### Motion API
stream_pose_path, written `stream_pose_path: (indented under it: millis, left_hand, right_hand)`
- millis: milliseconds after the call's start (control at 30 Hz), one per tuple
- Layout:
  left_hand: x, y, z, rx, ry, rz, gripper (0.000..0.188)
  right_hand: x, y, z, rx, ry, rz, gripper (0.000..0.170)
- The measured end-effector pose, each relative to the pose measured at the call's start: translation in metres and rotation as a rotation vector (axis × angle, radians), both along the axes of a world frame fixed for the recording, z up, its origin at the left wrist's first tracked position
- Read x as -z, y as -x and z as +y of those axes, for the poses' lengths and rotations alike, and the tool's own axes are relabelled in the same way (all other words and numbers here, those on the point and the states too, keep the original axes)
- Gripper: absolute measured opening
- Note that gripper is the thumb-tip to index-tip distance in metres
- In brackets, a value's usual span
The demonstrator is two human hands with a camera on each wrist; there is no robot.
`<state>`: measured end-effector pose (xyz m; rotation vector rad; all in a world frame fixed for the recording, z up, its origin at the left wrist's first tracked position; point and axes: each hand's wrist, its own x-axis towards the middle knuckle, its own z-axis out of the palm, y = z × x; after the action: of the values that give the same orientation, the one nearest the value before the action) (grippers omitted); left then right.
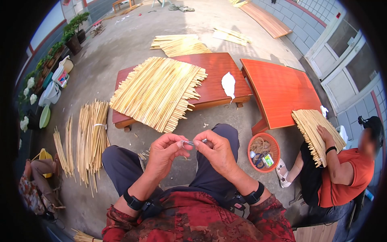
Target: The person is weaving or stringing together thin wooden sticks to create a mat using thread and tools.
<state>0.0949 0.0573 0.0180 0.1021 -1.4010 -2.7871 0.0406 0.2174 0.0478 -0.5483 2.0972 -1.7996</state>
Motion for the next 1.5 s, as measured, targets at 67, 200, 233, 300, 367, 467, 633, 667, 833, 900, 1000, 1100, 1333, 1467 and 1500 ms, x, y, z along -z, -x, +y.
stream_pose_path:
  millis: [67,200,233,300,367,467,633,667,833,900,1000,1100,1333,1467,1500]
  left_hand:
    - [-0.004,-0.002,0.001,0.018,-0.018,-0.004,0.01]
    - [-0.006,-0.003,0.001,0.077,-0.087,-0.07,0.01]
    - [-0.004,-0.003,0.0,0.077,-0.088,-0.071,0.01]
    - [0.001,-0.003,-0.002,0.141,-0.15,-0.085,0.012]
    - [0.002,-0.003,-0.002,0.149,-0.139,-0.086,0.013]
    - [0.008,0.0,-0.003,0.158,-0.157,-0.115,0.016]
    - [0.009,0.002,-0.006,0.157,-0.039,-0.152,0.023]
    - [0.009,0.001,-0.005,0.188,0.003,-0.125,0.023]
    - [0.006,0.001,0.002,0.2,0.095,-0.084,0.02]
    - [0.009,0.002,0.004,0.175,0.126,-0.076,0.017]
    - [0.01,0.002,0.008,0.142,0.088,-0.079,0.014]
    - [0.013,0.003,0.007,0.132,0.055,-0.084,0.012]
    - [0.011,0.0,0.003,0.146,0.086,-0.11,0.011]
    - [0.012,0.001,0.0,0.166,0.137,-0.086,0.01]
    - [0.013,0.001,-0.001,0.178,0.177,-0.063,0.011]
  right_hand:
    - [0.003,0.0,0.0,0.009,-0.002,0.043,0.007]
    - [0.006,-0.001,-0.003,0.062,-0.007,0.111,0.006]
    - [0.007,-0.001,-0.003,0.086,0.03,0.124,0.006]
    - [0.004,0.0,-0.001,0.067,-0.016,0.094,0.005]
    - [0.002,-0.001,0.0,0.048,-0.061,0.063,0.004]
    - [0.003,-0.001,-0.002,0.044,-0.041,0.032,0.004]
    - [0.005,0.001,-0.003,0.059,0.006,0.097,0.006]
    - [0.005,0.0,-0.004,0.058,0.004,0.096,0.006]
    - [0.004,0.001,-0.006,0.071,-0.006,0.101,0.005]
    - [0.003,0.0,-0.008,0.071,0.016,0.083,0.005]
    - [0.006,0.001,-0.008,0.07,0.024,0.073,0.005]
    - [0.0,0.001,-0.007,0.078,-0.021,0.079,0.006]
    - [0.0,0.004,-0.003,0.105,-0.035,0.063,0.006]
    - [0.005,0.009,0.007,0.008,-0.085,0.058,0.011]
    - [-0.001,0.009,0.007,-0.054,-0.181,0.237,0.015]
